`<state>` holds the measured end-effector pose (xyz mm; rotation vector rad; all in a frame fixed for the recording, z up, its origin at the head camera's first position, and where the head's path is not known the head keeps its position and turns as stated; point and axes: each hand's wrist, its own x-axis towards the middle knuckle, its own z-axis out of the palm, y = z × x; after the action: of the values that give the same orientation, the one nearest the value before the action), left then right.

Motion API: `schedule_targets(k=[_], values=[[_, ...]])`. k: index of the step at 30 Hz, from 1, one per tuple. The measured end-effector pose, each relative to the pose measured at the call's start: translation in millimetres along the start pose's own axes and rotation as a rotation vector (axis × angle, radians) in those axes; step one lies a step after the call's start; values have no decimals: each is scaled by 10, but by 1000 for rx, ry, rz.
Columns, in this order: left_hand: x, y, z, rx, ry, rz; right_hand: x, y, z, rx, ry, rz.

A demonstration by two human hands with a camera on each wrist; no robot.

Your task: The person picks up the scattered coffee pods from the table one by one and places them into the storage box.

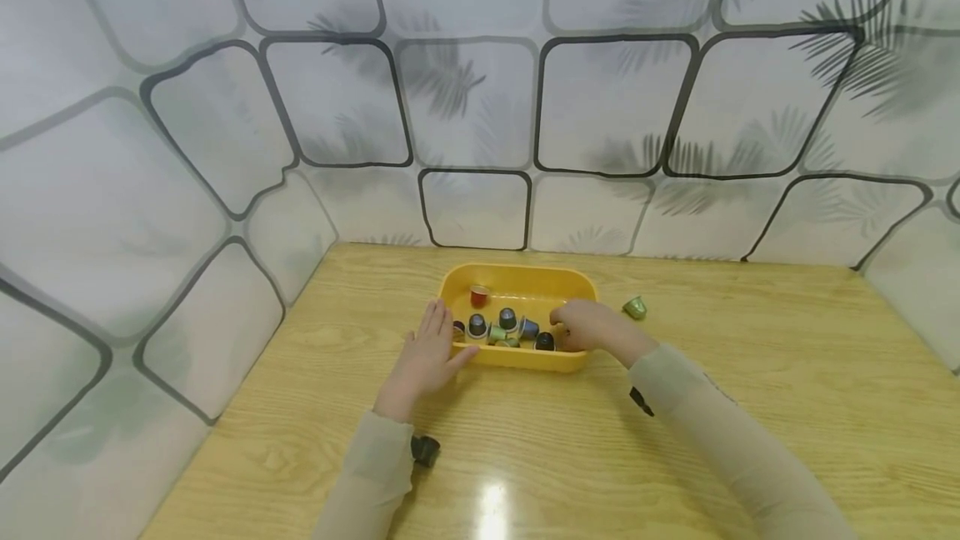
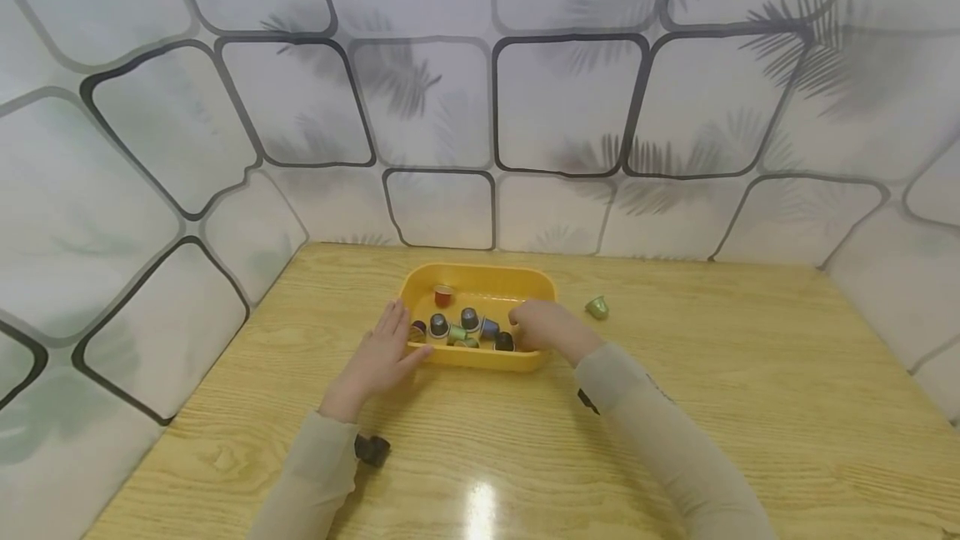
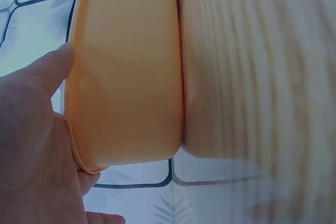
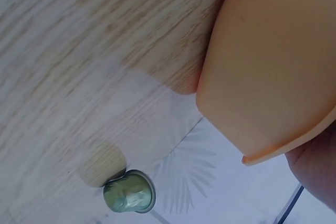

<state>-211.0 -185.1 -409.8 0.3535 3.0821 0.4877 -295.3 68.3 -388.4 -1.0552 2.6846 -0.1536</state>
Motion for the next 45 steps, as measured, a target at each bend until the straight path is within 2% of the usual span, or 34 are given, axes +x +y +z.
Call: schedule_targets(k=[16, 30, 45], values=[[-1, 4, 2, -12, -8, -8, -151, -24, -166, 32, 87, 25], [4, 6, -21, -4, -8, 13, -396, 341, -247, 50, 223, 7], [-3, 0, -8, -24, 0, 11, -580, 719, -215, 64, 258, 105]])
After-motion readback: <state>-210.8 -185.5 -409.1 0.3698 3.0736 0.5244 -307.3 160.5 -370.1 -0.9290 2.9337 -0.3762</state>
